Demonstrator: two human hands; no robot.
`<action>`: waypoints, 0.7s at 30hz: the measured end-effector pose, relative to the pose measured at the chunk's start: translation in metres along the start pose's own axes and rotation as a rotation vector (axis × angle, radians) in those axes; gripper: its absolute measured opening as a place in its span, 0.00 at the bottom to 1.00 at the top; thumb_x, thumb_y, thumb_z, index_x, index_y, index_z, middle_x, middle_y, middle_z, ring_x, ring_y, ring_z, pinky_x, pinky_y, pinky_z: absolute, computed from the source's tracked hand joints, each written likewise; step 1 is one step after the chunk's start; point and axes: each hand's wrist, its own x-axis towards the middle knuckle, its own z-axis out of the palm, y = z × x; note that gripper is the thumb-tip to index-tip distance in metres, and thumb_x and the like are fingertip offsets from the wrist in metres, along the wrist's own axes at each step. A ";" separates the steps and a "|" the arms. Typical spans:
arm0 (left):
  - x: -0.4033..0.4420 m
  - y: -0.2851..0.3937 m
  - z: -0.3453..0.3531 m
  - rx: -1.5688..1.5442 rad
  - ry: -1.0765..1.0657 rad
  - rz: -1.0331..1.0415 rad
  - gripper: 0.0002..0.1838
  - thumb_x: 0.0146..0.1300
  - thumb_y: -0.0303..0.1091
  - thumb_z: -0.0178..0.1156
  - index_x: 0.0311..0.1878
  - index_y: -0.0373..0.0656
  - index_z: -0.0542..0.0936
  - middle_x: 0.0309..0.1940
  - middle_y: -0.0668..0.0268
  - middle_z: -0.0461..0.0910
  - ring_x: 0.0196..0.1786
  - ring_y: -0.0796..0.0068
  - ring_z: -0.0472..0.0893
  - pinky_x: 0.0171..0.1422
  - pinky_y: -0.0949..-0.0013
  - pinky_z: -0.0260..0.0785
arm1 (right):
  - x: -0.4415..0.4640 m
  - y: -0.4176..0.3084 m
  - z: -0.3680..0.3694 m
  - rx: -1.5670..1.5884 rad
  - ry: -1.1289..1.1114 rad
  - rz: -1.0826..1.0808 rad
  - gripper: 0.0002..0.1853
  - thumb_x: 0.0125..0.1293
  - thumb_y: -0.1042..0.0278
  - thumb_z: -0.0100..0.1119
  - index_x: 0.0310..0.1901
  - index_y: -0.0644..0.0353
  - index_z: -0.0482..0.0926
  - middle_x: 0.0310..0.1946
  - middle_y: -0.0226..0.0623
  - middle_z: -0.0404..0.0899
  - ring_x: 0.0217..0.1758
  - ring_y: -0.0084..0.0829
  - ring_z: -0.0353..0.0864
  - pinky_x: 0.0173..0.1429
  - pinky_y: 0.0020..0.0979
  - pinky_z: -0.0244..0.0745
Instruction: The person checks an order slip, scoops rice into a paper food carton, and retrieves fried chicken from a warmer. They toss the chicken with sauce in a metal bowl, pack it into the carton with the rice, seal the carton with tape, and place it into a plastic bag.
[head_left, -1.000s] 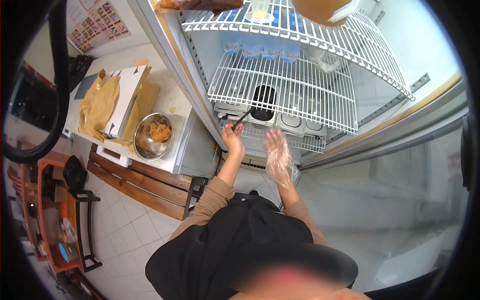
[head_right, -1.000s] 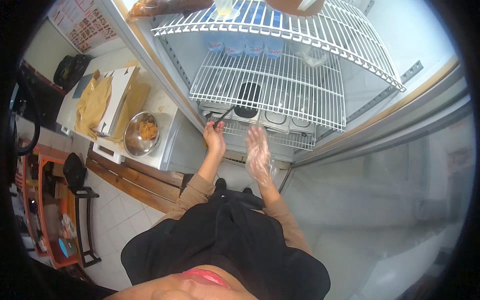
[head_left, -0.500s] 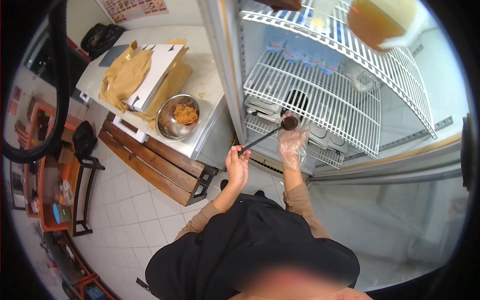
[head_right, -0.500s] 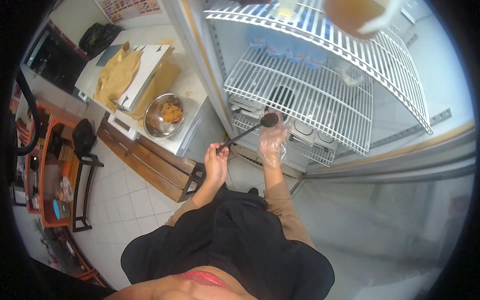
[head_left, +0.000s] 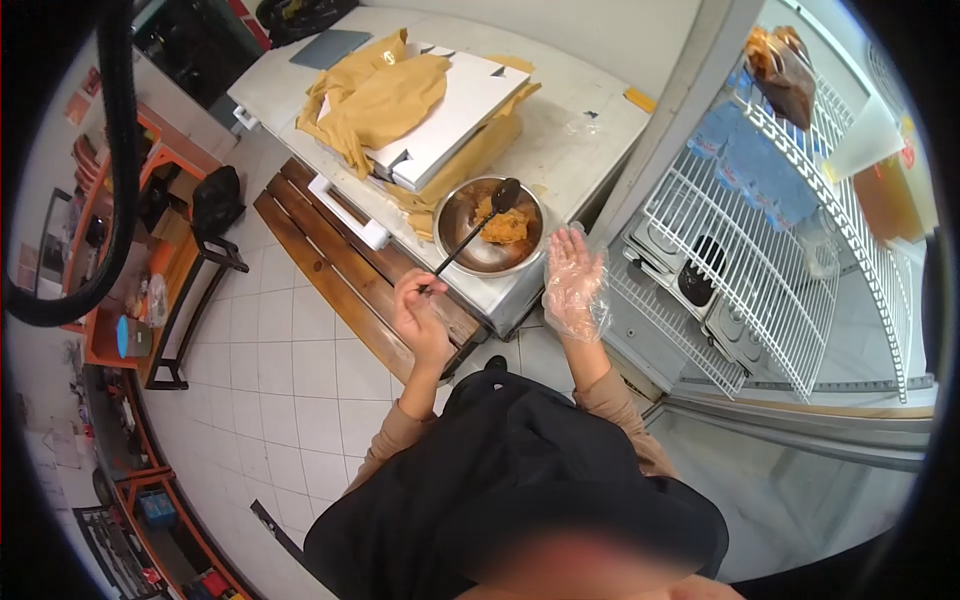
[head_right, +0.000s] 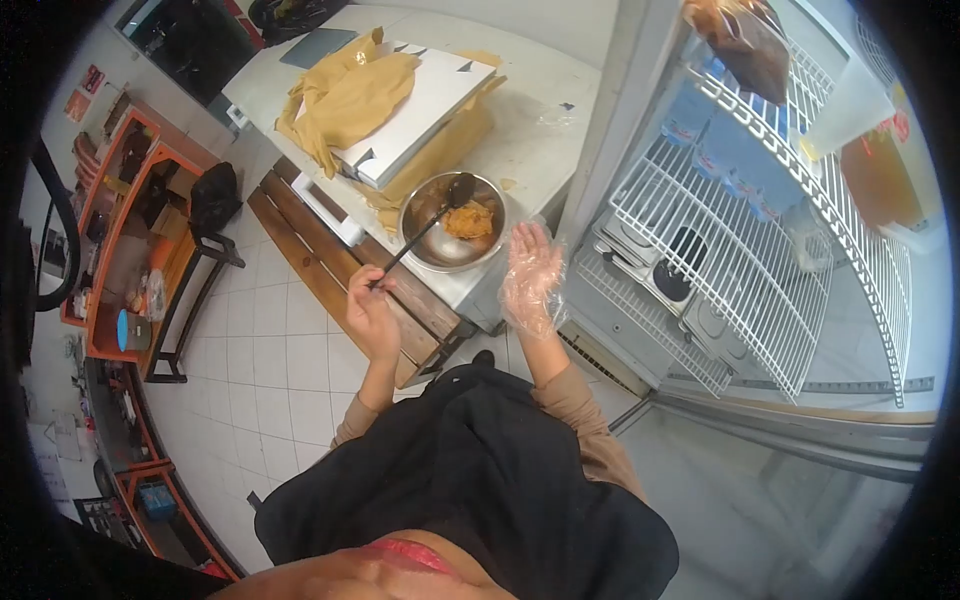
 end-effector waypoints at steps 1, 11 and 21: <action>0.005 -0.005 -0.007 0.272 -0.135 0.118 0.15 0.63 0.37 0.40 0.34 0.34 0.70 0.32 0.61 0.69 0.31 0.75 0.71 0.40 0.74 0.65 | 0.001 0.002 -0.003 -0.014 0.008 -0.012 0.31 0.61 0.48 0.32 0.53 0.72 0.54 0.53 0.52 0.54 0.60 0.42 0.51 0.65 0.35 0.45; 0.026 0.000 -0.024 0.694 -0.387 0.421 0.08 0.58 0.28 0.46 0.30 0.34 0.73 0.30 0.58 0.72 0.30 0.68 0.74 0.34 0.73 0.66 | 0.001 -0.011 -0.046 -0.033 0.141 -0.157 0.28 0.61 0.48 0.35 0.47 0.71 0.60 0.47 0.50 0.61 0.54 0.40 0.59 0.62 0.34 0.52; 0.021 0.018 -0.013 0.691 -0.440 0.649 0.08 0.56 0.31 0.49 0.30 0.35 0.74 0.30 0.57 0.73 0.32 0.65 0.74 0.35 0.71 0.67 | -0.012 -0.015 -0.059 -0.123 0.156 -0.161 0.27 0.62 0.48 0.33 0.47 0.68 0.61 0.45 0.48 0.62 0.53 0.40 0.60 0.60 0.34 0.54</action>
